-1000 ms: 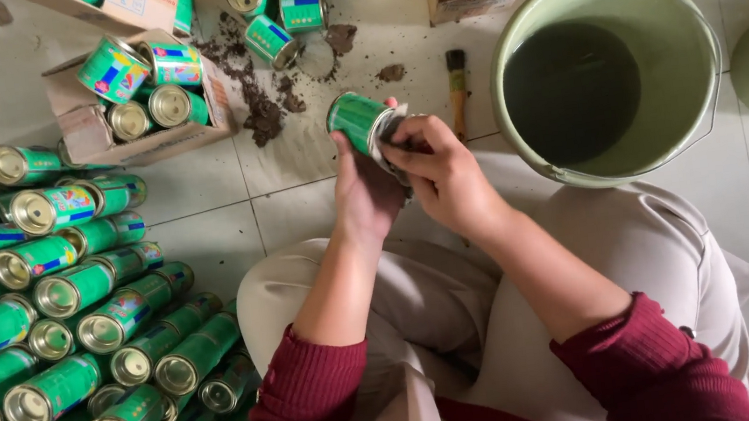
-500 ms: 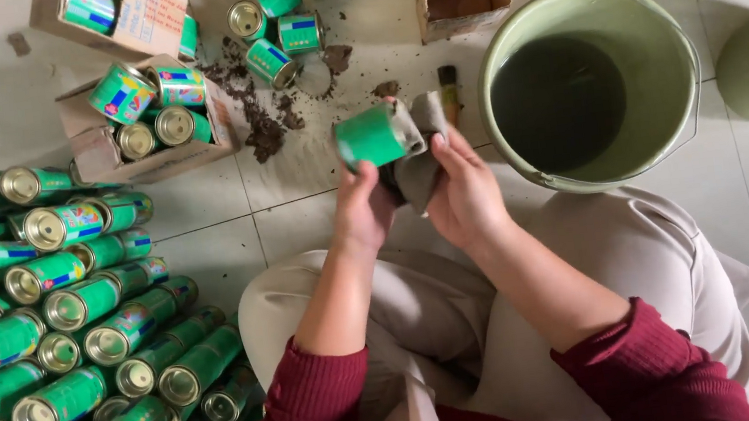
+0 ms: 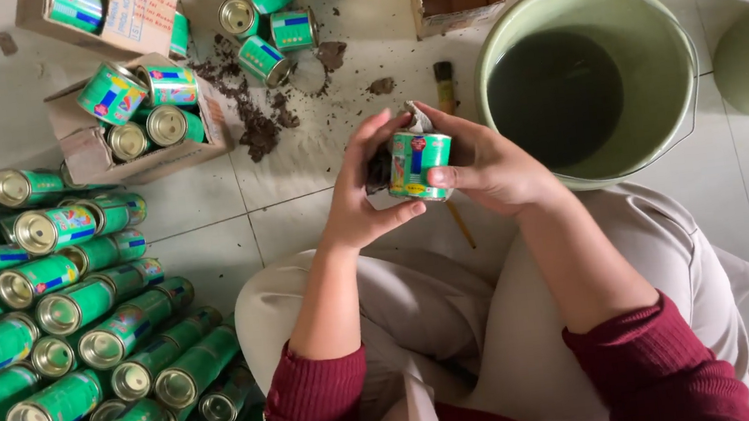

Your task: Cleaning small green metal cans using a cloth and a brush to remove dirt.

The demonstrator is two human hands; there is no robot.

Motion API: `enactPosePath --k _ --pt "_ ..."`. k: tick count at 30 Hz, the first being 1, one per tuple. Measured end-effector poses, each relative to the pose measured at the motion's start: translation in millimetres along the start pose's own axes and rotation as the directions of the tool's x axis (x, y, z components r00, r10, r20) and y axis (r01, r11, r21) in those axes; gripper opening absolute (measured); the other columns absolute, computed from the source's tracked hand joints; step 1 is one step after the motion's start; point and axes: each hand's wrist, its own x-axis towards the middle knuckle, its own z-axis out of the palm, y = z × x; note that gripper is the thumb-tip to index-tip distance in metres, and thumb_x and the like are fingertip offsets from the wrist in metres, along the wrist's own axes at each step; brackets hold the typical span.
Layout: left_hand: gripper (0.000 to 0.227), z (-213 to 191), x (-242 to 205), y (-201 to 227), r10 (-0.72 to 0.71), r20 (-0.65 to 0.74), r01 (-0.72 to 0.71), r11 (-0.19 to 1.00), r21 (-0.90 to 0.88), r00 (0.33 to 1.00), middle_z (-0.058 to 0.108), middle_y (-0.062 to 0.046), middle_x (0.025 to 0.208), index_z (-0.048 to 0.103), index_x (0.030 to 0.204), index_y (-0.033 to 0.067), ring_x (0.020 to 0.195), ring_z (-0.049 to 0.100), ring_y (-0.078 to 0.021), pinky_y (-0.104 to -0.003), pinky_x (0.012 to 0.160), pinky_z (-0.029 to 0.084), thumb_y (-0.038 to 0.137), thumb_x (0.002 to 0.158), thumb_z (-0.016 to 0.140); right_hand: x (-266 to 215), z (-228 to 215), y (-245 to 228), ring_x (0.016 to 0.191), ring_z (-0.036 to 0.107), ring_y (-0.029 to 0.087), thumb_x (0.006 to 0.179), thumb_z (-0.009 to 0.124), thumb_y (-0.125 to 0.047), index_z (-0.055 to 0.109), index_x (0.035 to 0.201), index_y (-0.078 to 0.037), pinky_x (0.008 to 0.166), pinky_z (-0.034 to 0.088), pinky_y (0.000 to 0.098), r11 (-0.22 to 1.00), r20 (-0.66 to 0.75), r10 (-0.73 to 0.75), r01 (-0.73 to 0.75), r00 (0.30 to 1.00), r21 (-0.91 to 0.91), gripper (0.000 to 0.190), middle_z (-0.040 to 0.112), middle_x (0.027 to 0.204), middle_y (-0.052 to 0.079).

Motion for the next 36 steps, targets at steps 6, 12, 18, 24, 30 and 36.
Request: enactPosePath --k 6,12,18,24,30,36 --pt "0.077 -8 5 15 0.09 0.043 -0.097 0.975 0.202 0.995 0.053 -0.012 0.119 0.052 0.118 0.0049 0.105 0.041 -0.0192 -0.028 0.093 0.03 0.017 0.049 0.086 2 -7 4 0.103 0.047 0.027 0.061 0.072 -0.008 0.022 0.131 0.009 0.078 0.048 0.0454 0.997 0.134 -0.023 0.032 0.991 -0.065 0.087 0.043 0.121 0.023" --pt "0.074 -14 3 15 0.224 -0.041 -0.163 0.81 0.564 0.974 0.055 -0.006 0.118 0.054 0.114 0.0081 0.093 0.053 -0.0139 -0.025 0.086 0.034 0.037 0.053 0.084 5 -14 12 0.085 0.054 0.023 0.068 0.069 -0.012 0.04 0.12 0.012 0.07 0.051 0.039 0.979 0.002 -0.015 0.016 1.0 -0.205 0.064 0.055 0.097 0.023" --pt "0.064 -18 2 9 0.321 -0.053 -0.16 0.602 0.782 0.946 0.06 -0.008 0.109 0.059 0.103 0.0062 0.083 0.058 -0.0184 -0.028 0.08 0.038 0.029 0.05 0.087 4 -32 25 0.064 0.057 0.016 0.072 0.074 -0.016 0.06 0.094 0.003 0.052 0.046 0.0245 0.7 -0.196 -0.179 -0.015 0.964 -0.714 0.032 0.059 0.067 0.014" --pt "0.063 -29 -6 -1 0.225 -0.286 -0.188 0.971 0.15 0.932 0.054 -0.014 0.111 0.055 0.11 0.0061 0.11 0.049 -0.0298 -0.037 0.095 0.036 0.005 0.055 0.084 -3 -15 12 0.055 0.052 0.007 0.075 0.062 -0.008 0.059 0.083 -0.004 0.049 0.043 0.0174 0.995 -0.374 -0.015 -0.024 0.927 -0.1 0.01 0.055 0.062 0.0" --pt "0.079 12 -21 -17 -0.046 -0.416 -0.15 0.893 -0.424 0.908 0.041 -0.022 0.127 0.046 0.12 -0.002 0.108 0.052 -0.0252 -0.036 0.09 0.044 0.042 0.062 0.076 -3 22 10 0.114 0.04 0.036 0.079 0.057 -0.034 0.048 0.118 -0.001 0.097 0.03 0.0456 0.712 -0.058 0.111 -0.12 0.992 -0.691 0.052 0.048 0.117 0.024" --pt "0.066 28 -82 -41 -0.222 -0.564 -0.009 0.926 -0.377 0.795 0.057 -0.017 0.095 0.051 0.114 0.0002 0.075 0.06 -0.0274 -0.047 0.051 0.054 -0.01 0.053 0.074 -10 27 29 0.114 0.042 0.039 0.067 0.051 -0.06 0.051 0.114 0.004 0.101 0.028 0.0475 0.073 -0.223 0.512 -0.301 0.829 -0.951 0.079 0.05 0.118 0.023"
